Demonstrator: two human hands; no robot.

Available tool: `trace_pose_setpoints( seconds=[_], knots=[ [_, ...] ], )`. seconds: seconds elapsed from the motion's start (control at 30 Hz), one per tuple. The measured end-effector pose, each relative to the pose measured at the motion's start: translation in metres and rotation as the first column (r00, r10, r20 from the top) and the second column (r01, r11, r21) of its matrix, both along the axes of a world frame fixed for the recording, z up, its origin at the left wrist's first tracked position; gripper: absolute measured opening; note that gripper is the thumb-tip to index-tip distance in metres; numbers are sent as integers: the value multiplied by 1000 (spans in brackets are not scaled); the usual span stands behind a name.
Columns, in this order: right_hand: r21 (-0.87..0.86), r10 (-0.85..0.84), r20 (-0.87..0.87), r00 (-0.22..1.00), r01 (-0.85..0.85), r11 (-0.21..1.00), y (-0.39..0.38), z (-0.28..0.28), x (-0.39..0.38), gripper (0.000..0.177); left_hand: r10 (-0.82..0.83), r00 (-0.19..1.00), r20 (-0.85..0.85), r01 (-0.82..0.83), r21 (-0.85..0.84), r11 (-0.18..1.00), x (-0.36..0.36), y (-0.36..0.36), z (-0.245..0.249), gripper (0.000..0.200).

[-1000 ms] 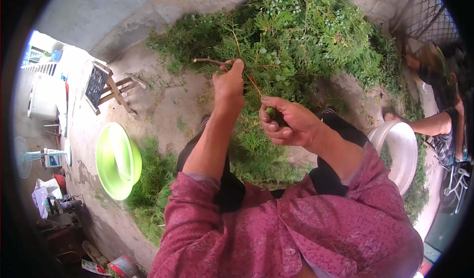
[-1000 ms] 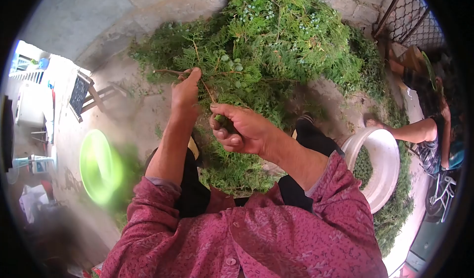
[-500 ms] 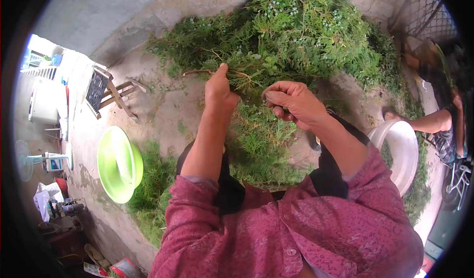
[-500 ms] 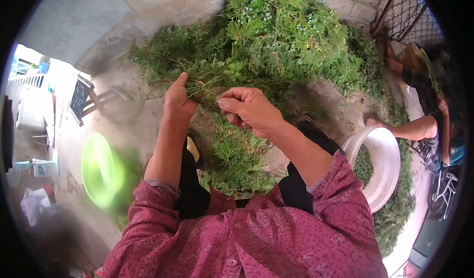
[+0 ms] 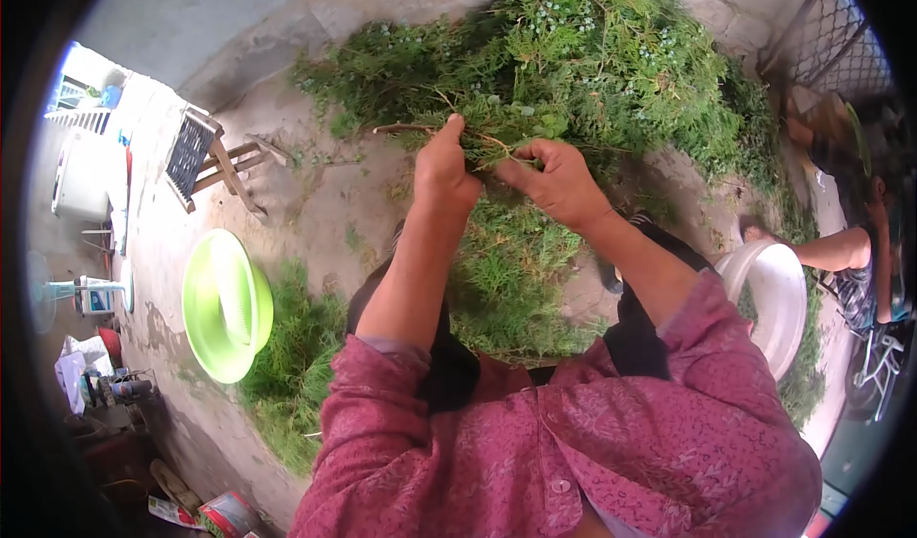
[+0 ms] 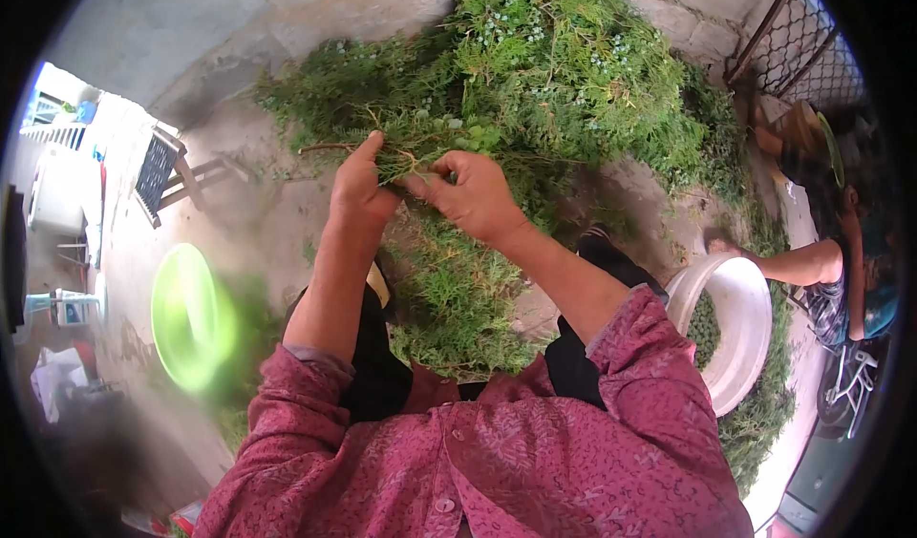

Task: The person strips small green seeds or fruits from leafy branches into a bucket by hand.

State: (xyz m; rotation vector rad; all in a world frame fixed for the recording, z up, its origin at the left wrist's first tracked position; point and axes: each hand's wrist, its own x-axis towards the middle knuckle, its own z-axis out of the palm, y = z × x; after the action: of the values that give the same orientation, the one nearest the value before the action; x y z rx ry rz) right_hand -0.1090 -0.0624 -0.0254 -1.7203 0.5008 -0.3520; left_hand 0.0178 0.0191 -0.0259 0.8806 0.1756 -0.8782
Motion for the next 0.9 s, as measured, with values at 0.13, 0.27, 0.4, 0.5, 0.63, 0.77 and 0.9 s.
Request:
trace_pose_setpoints(
  seconds=[0.13, 0.27, 0.4, 0.5, 0.63, 0.77, 0.9],
  knots=[
    [490, -1, -28, 1000, 15, 872, -5, 8, -1, 17, -19, 1000, -23, 18, -41, 999, 4, 9, 11, 23],
    [694, 198, -32, 980, -121, 710, -11, 11, -3, 16, -59, 997, -56, 55, -74, 996, 9, 8, -2, 24],
    [630, 238, -36, 971, -163, 759, -9, 13, -4, 13, -123, 992, -23, 122, -53, 991, 8, 8, -5, 24],
    [410, 215, -14, 977, -190, 892, -7, 10, -7, 13, -135, 991, -26, 133, -72, 989, 3, 8, -2, 23],
    [521, 244, -37, 969, -190, 832, -8, 9, -18, 16, -125, 991, -54, 124, -29, 992, -9, 15, -9, 26],
    [513, 212, 12, 977, -188, 838, 10, 14, -44, 12, -145, 983, -116, 148, 21, 989, -22, 43, -21, 22],
    [530, 272, 54, 961, -258, 808, 29, 34, -88, 12, -138, 989, -58, 132, -96, 987, -21, 95, -45, 19]
  ],
)
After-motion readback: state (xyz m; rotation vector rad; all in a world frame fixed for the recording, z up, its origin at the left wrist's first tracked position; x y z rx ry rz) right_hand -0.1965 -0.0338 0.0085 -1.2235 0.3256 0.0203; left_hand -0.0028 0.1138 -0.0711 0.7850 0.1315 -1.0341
